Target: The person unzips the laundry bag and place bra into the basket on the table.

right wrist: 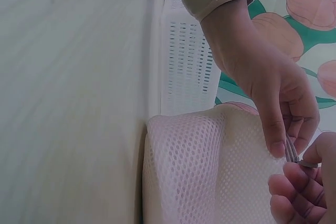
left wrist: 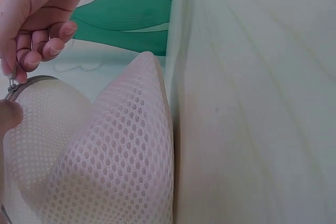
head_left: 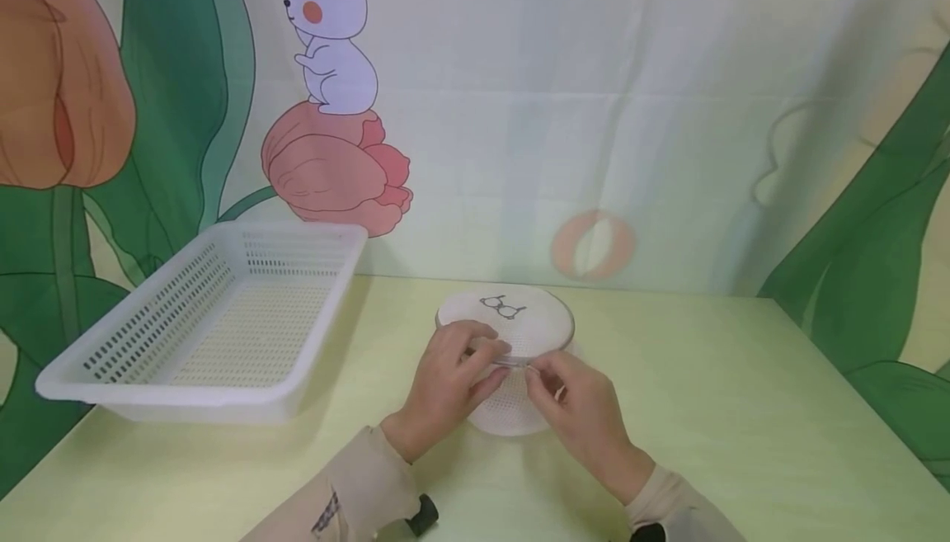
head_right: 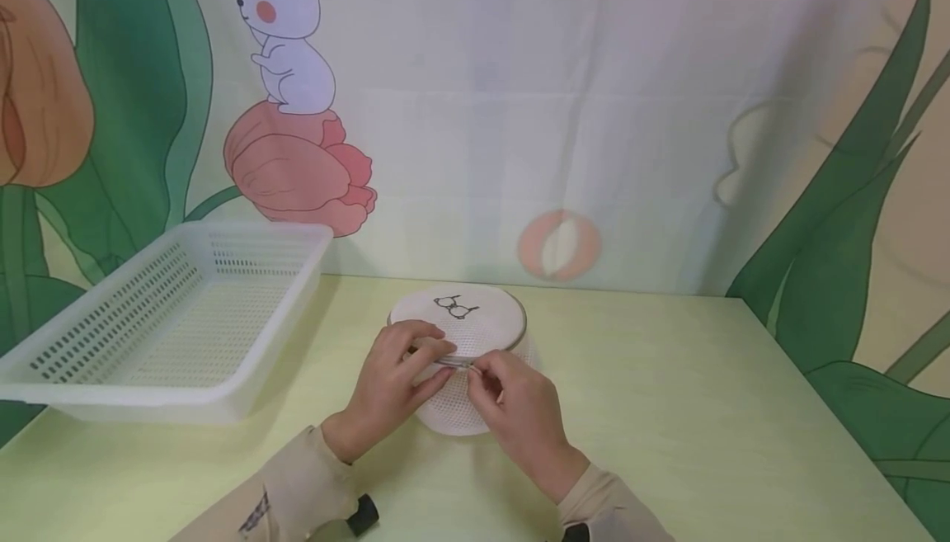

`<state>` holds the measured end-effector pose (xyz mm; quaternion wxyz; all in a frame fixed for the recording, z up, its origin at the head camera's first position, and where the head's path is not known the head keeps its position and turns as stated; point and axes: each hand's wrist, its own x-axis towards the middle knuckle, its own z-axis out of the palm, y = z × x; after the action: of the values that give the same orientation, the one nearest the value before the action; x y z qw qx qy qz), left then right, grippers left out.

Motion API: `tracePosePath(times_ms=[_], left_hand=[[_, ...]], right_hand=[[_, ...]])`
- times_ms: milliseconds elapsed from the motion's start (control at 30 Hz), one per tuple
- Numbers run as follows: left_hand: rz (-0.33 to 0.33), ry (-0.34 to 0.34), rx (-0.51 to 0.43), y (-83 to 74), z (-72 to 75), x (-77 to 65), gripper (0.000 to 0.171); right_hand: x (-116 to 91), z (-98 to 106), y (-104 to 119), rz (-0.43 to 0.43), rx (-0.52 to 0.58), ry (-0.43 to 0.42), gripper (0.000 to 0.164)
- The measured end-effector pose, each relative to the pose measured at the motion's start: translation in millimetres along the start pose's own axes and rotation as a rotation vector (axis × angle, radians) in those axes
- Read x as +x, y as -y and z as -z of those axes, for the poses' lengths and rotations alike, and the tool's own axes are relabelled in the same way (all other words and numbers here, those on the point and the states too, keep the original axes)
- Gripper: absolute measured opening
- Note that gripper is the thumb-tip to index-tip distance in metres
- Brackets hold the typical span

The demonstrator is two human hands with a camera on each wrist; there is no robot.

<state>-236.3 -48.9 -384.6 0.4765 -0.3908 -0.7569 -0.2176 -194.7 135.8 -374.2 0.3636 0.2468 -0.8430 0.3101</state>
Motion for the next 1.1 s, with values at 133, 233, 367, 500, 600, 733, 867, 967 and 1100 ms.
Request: tracePosePath(times_ms=[133,233,367,500,600,733,867,967,1100], left_hand=[[-0.03,-0.031,0.009,1.9,-1.2,-0.7,0.026],[-0.047,-0.044,0.013,2.6,-1.5,-0.8,0.025],[-0.054,-0.043,0.02,2.8,-1.0,-1.1,0.023],[-0.05,-0.04,0.031,3.0,-0.1,-1.6,0.019],[-0.05,-0.044,0.039,3.4,0.3,-1.9,0.017],[-0.049,-0.043,0.039,3.9,0.9,-2.6,0.015],[-0.045,-0.042,0.035,4.1,1.1,-3.0,0.013],[-0.05,-0.048,0.039,4.3,0.9,-3.4,0.013],[-0.051,-0.055,0.037,4.3,0.8,-3.9,0.011]], right_hand=[[-0.5,-0.7,0.2,-0.004,-0.013,0.004,0.01],[-1.3,-1.1,0.6,-0.01,-0.022,0.012,0.009],[-1.9,-1.6,1.9,-0.015,-0.019,0.023,0.009],[-1.4,-1.3,3.8,-0.003,-0.01,0.03,0.01],[-0.8,-0.8,5.2,0.013,-0.003,0.025,0.012],[-0.8,0.0,6.6,0.032,-0.004,0.008,0.013],[-0.8,0.6,7.4,0.041,0.0,-0.001,0.013],[-0.9,0.9,7.6,0.046,-0.001,-0.009,0.013],[-1.5,0.9,7.4,0.045,-0.013,-0.018,0.012]])
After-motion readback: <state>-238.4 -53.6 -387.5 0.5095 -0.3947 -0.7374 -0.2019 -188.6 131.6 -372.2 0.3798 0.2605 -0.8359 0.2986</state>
